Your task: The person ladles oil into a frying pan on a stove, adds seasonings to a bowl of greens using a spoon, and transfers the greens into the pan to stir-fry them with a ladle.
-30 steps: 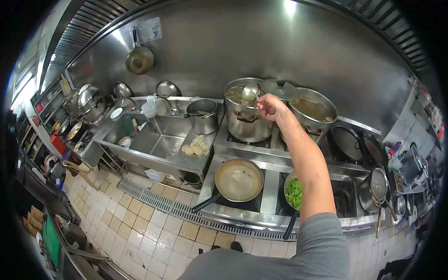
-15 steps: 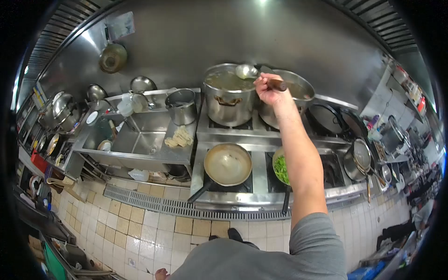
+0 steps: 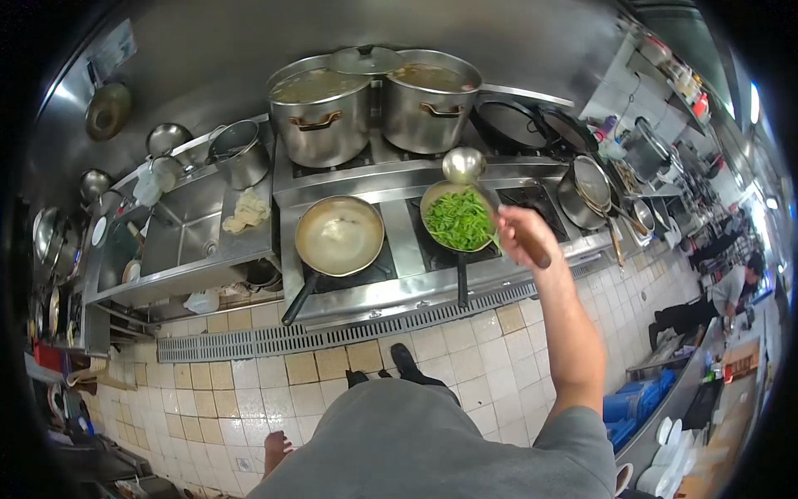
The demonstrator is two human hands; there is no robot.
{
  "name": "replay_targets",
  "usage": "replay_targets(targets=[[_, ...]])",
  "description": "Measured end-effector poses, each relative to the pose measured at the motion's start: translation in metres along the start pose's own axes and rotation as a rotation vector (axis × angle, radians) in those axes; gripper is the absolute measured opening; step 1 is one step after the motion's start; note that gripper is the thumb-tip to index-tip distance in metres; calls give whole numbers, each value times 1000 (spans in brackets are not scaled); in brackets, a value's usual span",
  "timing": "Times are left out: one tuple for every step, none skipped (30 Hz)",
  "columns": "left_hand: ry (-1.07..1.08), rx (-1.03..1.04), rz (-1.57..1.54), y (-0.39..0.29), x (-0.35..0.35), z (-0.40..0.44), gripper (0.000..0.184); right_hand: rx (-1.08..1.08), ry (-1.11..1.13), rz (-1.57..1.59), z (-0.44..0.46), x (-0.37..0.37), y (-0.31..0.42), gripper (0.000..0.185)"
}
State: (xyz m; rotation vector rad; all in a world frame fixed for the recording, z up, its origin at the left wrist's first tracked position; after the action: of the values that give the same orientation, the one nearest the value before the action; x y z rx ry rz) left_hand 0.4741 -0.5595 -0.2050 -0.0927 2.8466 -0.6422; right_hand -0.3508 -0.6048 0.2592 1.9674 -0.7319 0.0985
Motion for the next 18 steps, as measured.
replay_targets(targets=[[0,8,9,-12,8,3,28,-8,-95,-93,-4,-12,-15,21],[12,102,18,-34,20,-3,28,-14,-191,-183,-7,-24,-29,19],[25,196,28,-55,34,-9,28,-13,-264,-232,-18,-22,-38,18],[24,205,39,-69,48,-14,28,-9,-336,-281,-27,-19,-46,17],[61,242,87,-83,63,-20,30,-36,-372,-323,-27,-29,-54,17],[96,277,133,-94,78,-28,31,-72,-370,-295,-22,-44,-67,19],[89,280,138,-104,95,-38,31,-98,-366,-309,-24,-50,-71,20],[115,310,182,-111,115,-50,33,-125,-361,-324,-26,-56,-73,21],[141,339,223,-116,137,-61,35,-117,-385,-366,-29,-62,-75,22],[132,339,219,-117,158,-69,35,-174,-357,-368,-27,-74,-79,20],[186,363,229,-116,186,-77,35,-188,-335,-376,-26,-86,-82,19],[240,386,235,-114,216,-87,36,-201,-311,-386,-25,-98,-82,18],[306,396,216,-112,251,-104,37,-196,-294,-394,-25,-109,-82,18],[368,405,196,-110,289,-122,38,-217,-286,-430,-28,-118,-79,16],[448,400,157,-106,331,-138,40,-240,-277,-466,-29,-128,-73,15],[525,395,121,-103,373,-156,42,-230,-256,-471,-29,-138,-69,15],[565,391,115,-105,420,-178,44,-233,-260,-527,-30,-149,-62,14],[603,380,111,-105,464,-201,47,-230,-265,-582,-32,-162,-57,14]])
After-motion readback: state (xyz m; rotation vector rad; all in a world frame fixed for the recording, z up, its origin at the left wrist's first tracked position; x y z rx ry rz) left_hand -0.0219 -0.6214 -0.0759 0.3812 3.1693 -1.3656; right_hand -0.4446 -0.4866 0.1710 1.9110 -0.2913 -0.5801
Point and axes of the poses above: each hand's wrist, its own z-axis towards the middle knuckle, its own x-axis out of the palm, y = z × x, the point moved 4 cm from there along z, towards the middle knuckle, and after that the axes turned 13 degrees about -z, right-handed, at the moved point
